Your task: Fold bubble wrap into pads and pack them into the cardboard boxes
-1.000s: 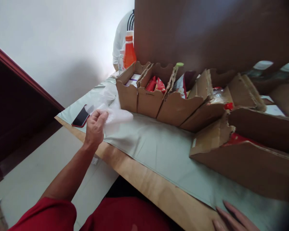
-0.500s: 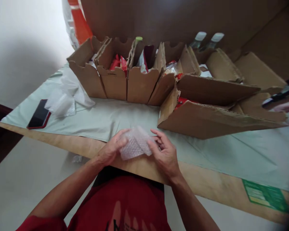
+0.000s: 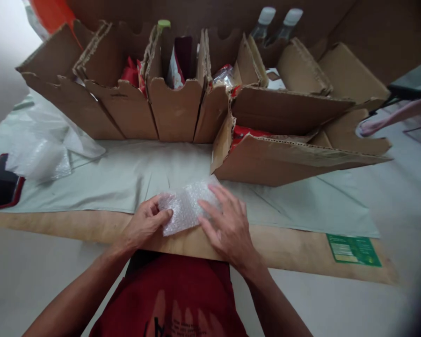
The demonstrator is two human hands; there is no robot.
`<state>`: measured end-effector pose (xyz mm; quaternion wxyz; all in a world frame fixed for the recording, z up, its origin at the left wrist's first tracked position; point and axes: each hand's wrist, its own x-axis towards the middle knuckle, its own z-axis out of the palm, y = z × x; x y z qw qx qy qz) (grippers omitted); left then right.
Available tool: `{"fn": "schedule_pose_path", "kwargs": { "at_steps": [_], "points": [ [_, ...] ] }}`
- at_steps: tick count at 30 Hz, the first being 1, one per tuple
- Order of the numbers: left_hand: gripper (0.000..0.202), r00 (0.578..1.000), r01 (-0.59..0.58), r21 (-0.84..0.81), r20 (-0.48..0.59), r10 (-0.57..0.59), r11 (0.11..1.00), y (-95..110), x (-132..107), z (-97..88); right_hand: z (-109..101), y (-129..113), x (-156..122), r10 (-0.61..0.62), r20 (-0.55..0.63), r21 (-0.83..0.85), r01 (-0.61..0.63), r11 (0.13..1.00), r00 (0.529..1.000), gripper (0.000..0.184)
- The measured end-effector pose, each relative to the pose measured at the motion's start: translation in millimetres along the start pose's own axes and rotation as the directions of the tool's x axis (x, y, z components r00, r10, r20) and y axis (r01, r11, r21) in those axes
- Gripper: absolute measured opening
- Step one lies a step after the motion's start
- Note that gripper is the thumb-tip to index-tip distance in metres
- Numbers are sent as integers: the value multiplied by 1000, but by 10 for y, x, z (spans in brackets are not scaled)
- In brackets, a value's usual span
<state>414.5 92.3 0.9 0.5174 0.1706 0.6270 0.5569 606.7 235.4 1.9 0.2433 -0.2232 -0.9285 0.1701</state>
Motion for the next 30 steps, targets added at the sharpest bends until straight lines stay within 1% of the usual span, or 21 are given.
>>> {"fn": "schedule_pose_path", "kwargs": {
  "at_steps": [2,3,4,6,7,9,11,13,14,15,17,18,19,20,21,22,23,24,26,29,30],
  "points": [
    [46,1000,22,3,-15,-22,1000,2,-22,-16,105,122,62,97,1,-147,-95,984,995,27],
    [46,999,33,7,-16,-33,999,1,-30,-30,145,208,64,144,-16,-176,-144,974,989,27],
    [46,999,40,12,-14,-40,999,0,-36,-46,169,299,46,171,-28,-170,-174,970,985,26],
    [46,999,46,32,-2,-46,998,-3,-36,-78,160,458,-40,180,-47,-105,-184,977,982,24],
    [45,999,41,52,6,-42,998,-3,-30,-92,126,519,-100,185,-70,-75,-190,979,980,24],
    [43,1000,24,111,18,-26,994,-1,-9,-110,10,597,-230,235,-151,-67,-247,967,960,24],
    [43,1000,15,172,21,-19,985,4,15,-115,-137,608,-343,309,-252,-84,-339,937,917,22],
    [44,999,25,203,19,-30,979,10,32,-106,-256,538,-414,352,-317,-52,-386,921,881,24],
    [46,999,38,208,13,-41,977,12,37,-98,-285,472,-428,352,-312,-22,-377,926,882,26],
    [49,999,53,210,3,-54,976,13,39,-87,-288,391,-428,333,-282,1,-347,938,900,29],
    [54,997,77,217,-15,-76,973,11,36,-66,-209,224,-392,265,-166,-12,-270,963,950,40],
    [56,996,84,228,-20,-82,970,9,32,-58,-139,161,-364,232,-98,-47,-237,970,968,46],
    [57,996,85,242,-23,-82,967,6,28,-55,-63,127,-335,211,-40,-86,-213,973,977,48],
    [57,997,81,260,-18,-79,962,3,22,-57,5,126,-311,205,-6,-117,-204,972,979,43],
    [57,997,73,277,-7,-74,958,0,14,-64,54,161,-297,212,-2,-130,-210,969,977,32],
    [56,997,67,294,9,-73,953,-1,6,-75,74,225,-298,226,-24,-119,-227,967,974,23],
    [56,997,62,308,28,-74,949,-1,-3,-89,62,311,-315,252,-61,-82,-257,963,966,21],
    [56,996,57,319,48,-76,946,1,-10,-103,21,408,-348,296,-109,-28,-300,953,949,21],
    [57,996,31,346,66,-57,938,11,-6,-122,-118,602,-446,414,-205,98,-402,910,887,16],
    [56,998,-60,443,40,47,895,53,95,-114,-316,825,-608,564,-290,241,-512,825,773,15],
    [56,996,-90,494,42,80,865,77,157,-106,-354,882,-651,586,-304,258,-527,810,752,16]
  ]
}}
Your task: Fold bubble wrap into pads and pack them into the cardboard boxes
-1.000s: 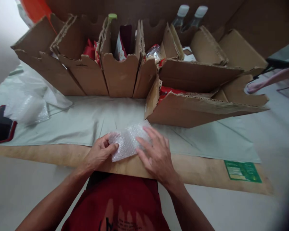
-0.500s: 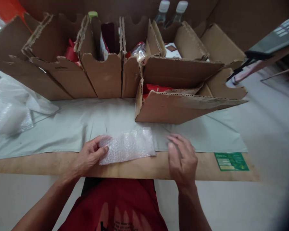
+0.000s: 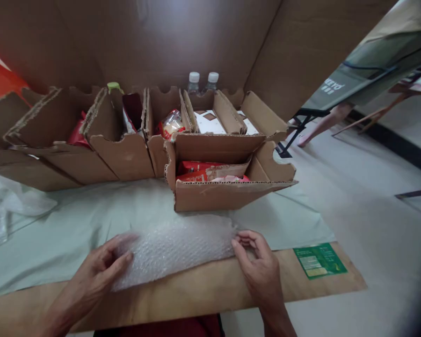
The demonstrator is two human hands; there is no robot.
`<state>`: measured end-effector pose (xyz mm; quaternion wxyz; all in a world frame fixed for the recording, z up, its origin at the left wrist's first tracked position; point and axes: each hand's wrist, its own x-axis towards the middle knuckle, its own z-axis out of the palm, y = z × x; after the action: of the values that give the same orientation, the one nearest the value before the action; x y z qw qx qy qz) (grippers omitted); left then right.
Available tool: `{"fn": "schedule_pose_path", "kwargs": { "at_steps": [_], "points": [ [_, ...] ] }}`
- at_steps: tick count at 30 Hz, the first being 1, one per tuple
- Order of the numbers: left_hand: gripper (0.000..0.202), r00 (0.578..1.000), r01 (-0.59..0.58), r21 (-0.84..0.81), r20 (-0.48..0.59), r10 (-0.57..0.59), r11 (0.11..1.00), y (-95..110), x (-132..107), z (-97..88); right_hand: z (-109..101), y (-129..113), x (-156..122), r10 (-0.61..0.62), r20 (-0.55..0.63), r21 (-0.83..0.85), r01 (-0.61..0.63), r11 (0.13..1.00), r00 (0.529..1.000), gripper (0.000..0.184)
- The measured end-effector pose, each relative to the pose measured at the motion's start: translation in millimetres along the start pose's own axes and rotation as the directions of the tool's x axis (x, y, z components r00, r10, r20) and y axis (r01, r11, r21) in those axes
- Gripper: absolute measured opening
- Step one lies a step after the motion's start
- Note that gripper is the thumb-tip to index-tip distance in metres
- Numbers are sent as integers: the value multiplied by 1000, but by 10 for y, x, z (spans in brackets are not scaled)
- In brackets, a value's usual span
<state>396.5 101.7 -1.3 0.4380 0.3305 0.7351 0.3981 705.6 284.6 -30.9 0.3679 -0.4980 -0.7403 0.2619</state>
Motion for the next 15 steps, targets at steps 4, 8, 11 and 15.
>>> {"fn": "schedule_pose_path", "kwargs": {
  "at_steps": [4,8,11,15],
  "points": [
    [56,990,-96,360,-58,125,928,94,273,-49,-98,194,59,-43,-5,-145,42,989,999,25],
    [52,844,-166,710,-257,471,684,206,291,-7,-136,195,147,-188,-57,-250,168,954,981,24],
    [55,711,-367,798,-92,697,479,302,178,237,-35,-59,189,-365,47,-207,367,907,930,25],
    [51,647,-632,734,324,690,248,267,172,569,223,-413,193,-585,492,18,664,747,645,34]
  ]
}}
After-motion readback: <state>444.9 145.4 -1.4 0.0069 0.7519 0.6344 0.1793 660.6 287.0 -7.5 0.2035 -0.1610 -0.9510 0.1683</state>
